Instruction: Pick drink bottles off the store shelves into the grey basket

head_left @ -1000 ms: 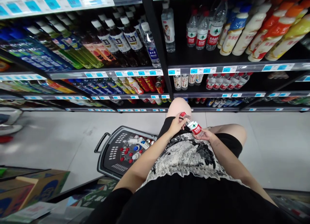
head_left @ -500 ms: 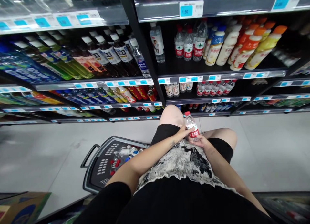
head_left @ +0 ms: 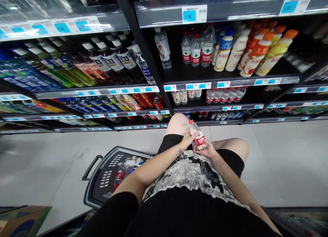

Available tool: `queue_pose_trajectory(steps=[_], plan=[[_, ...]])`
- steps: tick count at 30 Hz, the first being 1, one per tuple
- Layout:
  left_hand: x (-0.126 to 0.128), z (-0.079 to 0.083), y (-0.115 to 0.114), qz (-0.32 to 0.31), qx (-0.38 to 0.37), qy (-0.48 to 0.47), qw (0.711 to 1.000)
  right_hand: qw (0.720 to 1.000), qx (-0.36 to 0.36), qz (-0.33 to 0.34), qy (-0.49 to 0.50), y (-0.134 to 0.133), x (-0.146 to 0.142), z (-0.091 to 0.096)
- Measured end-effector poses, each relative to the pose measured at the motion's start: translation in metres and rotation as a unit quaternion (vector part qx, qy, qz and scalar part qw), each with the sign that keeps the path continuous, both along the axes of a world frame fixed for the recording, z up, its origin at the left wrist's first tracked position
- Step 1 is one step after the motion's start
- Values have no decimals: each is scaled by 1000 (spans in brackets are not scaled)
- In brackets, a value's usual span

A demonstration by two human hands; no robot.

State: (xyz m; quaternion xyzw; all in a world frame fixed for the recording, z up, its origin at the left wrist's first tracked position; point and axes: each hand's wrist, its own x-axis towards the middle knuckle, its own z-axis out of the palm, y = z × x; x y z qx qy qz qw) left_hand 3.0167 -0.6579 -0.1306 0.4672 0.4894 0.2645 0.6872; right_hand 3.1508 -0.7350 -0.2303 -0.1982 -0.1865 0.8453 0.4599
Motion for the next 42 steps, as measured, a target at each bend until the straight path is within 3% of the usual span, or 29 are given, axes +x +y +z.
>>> queue_pose_trajectory(steps=[1,3,5,8,10,11,12,14,17,19,23,26,28,29,31,33,36,42], plan=[[0,1,1,21,-36,-11,999,999,-7,-1,-35,1,1,6],[2,7,6,72,-118,-44,989,979,-24,-43,-196,0,9,19],[3,17,16,108,-172,-80,976,910,-37,-124,-394,-9,24,31],[6,41,37,111,-163,-118,973,763,-71,-260,-587,-39,55,37],[7,62,51,88,-123,-143,978,513,-121,-361,-769,-63,75,30],[9,74,57,72,-100,-156,980,433,-125,-372,-812,-73,82,25],[11,87,62,53,-80,-167,981,389,-112,-370,-836,-81,88,19],[18,113,70,16,-41,-186,982,346,-109,-378,-852,-89,94,8],[37,151,79,-12,25,-190,981,317,-126,-402,-850,-84,90,-2],[56,174,90,5,71,-178,981,310,-111,-399,-856,-75,86,-4],[98,211,135,123,172,-172,962,312,-55,-348,-882,-58,84,-3],[117,228,180,204,313,-126,919,307,-124,-355,-874,-50,94,-6],[119,231,207,215,399,-48,890,330,-195,-351,-854,-47,104,-9],[119,230,217,210,428,-6,879,357,-222,-331,-845,-47,110,-11],[116,226,233,193,450,69,869,416,-269,-269,-826,-48,121,-13],[116,219,243,184,442,129,868,445,-320,-220,-807,-51,130,-13],[124,208,252,187,419,189,868,445,-364,-219,-788,-58,139,-10],[152,195,267,191,395,213,873,442,-328,-204,-810,-68,147,-9]])
